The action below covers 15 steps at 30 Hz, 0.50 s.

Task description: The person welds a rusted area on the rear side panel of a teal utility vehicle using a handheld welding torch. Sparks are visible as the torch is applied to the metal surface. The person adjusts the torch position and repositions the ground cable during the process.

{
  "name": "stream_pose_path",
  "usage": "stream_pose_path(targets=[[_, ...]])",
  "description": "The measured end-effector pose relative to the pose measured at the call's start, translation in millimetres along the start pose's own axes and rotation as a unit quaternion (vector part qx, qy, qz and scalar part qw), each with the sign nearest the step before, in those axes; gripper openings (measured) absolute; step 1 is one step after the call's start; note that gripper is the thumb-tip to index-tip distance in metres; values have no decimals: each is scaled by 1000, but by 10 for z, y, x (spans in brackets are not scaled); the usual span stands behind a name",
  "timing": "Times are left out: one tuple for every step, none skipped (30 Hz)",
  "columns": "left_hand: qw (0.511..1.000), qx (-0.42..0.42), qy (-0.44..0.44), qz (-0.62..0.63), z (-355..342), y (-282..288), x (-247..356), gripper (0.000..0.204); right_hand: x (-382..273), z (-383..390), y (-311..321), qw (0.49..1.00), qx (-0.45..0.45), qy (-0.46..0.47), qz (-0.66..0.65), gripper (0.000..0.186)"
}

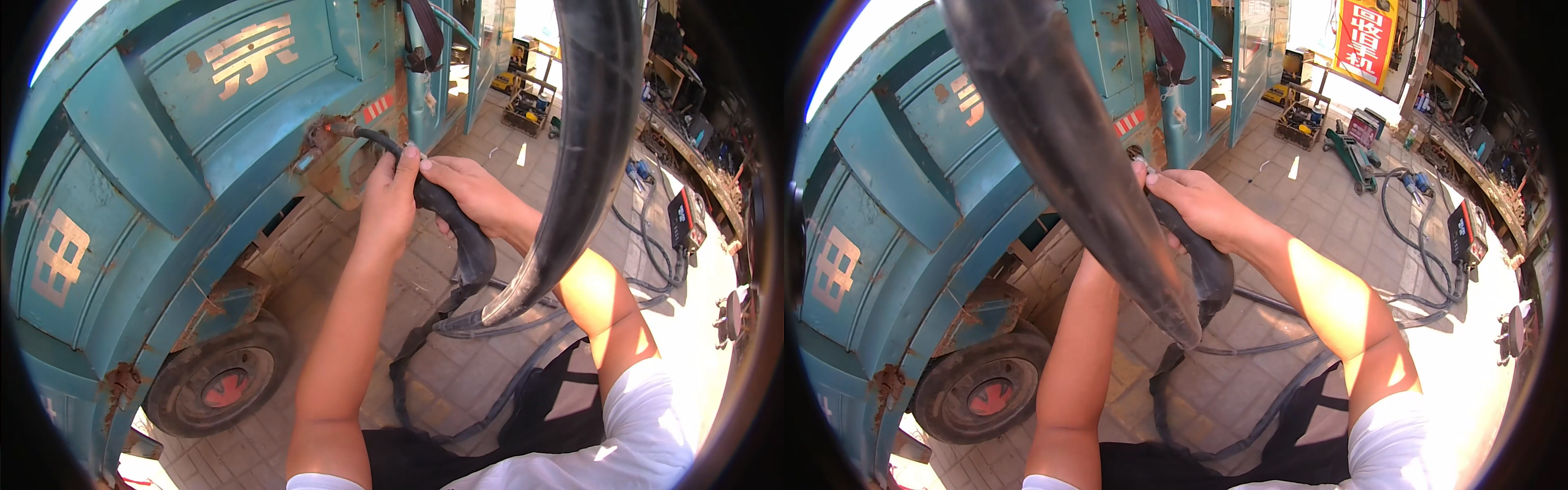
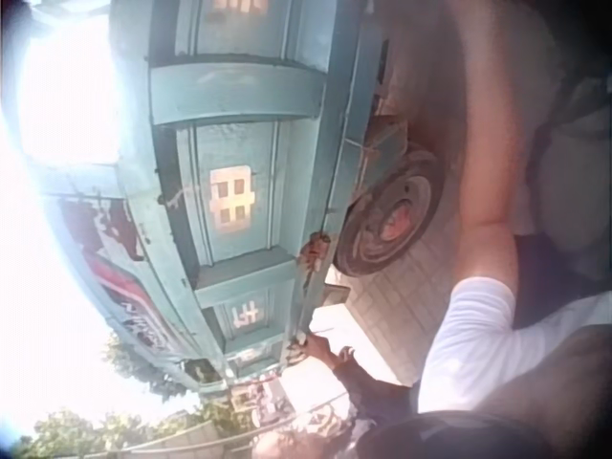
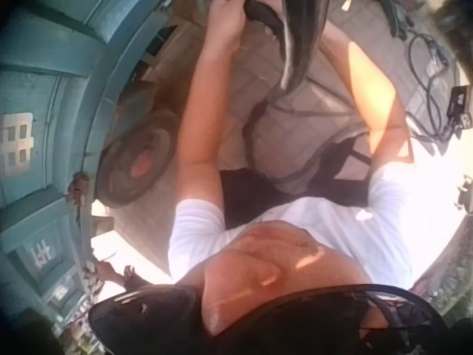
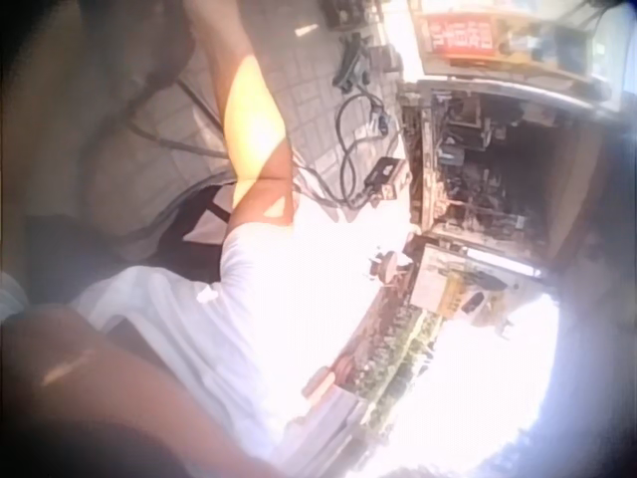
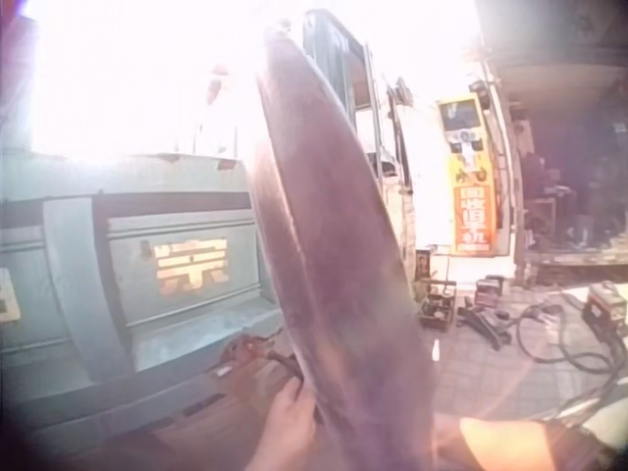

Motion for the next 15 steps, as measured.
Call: stream_pose_path(targets=[[1000, 16, -5, 6, 22, -12, 68, 37, -12, -8, -13, 1000, -1, -1, 7, 46], [999, 31, -9, 13, 32, -13, 100, 37, -31, -16, -22, 1000, -2, -3, 14, 46], [999, 30, -18, 5, 27, -9, 115, 37, -54, -21, -26, 1000, -2, -3, 21, 45], [999, 30, -27, -4, 20, 0, 135, 37, -77, -22, -22, 1000, 0, -1, 29, 45], [999, 33, -21, -17, 22, 1, 150, 37, -101, -20, -15, 999, 2, 1, 36, 45], [999, 37, -13, -29, 31, 4, 171, 37, -104, -25, -8, 999, 5, 1, 42, 45], [998, 46, 10, -46, 56, 5, 206, 37, -117, -21, -11, 999, 7, -3, 45, 43], [996, 54, 33, -63, 73, 10, 215, 37, -139, -14, -20, 999, 9, -6, 48, 42], [997, 44, 27, -64, 52, 19, 210, 37, -167, -14, -36, 999, 10, -9, 52, 41], [997, 35, 20, -65, 18, 41, 191, 37, -180, -24, -42, 998, 9, -12, 53, 41], [997, 26, 14, -66, 1, 49, 185, 37, -190, -36, -49, 998, 8, -16, 54, 41], [997, 29, 15, -67, 3, 37, 186, 37, -198, -38, -36, 998, 10, -19, 56, 41], [997, 33, 16, -68, 9, 26, 199, 37, -203, -35, -29, 998, 10, -21, 56, 41], [997, 37, 17, -70, 14, 19, 204, 37, -205, -31, -23, 998, 11, -24, 55, 41], [997, 35, 23, -67, 14, 16, 203, 37, -209, -30, -25, 998, 9, -25, 54, 41]])
Point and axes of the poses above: each hand's wrist, its own z-axis away from the middle knuckle, its own y-axis out of the back of the hand, x = y × z, the point moved 6 cm from there along -z, towards the middle knuckle, and after that the axes turned 15 degrees about -z, right-handed, at the moved point
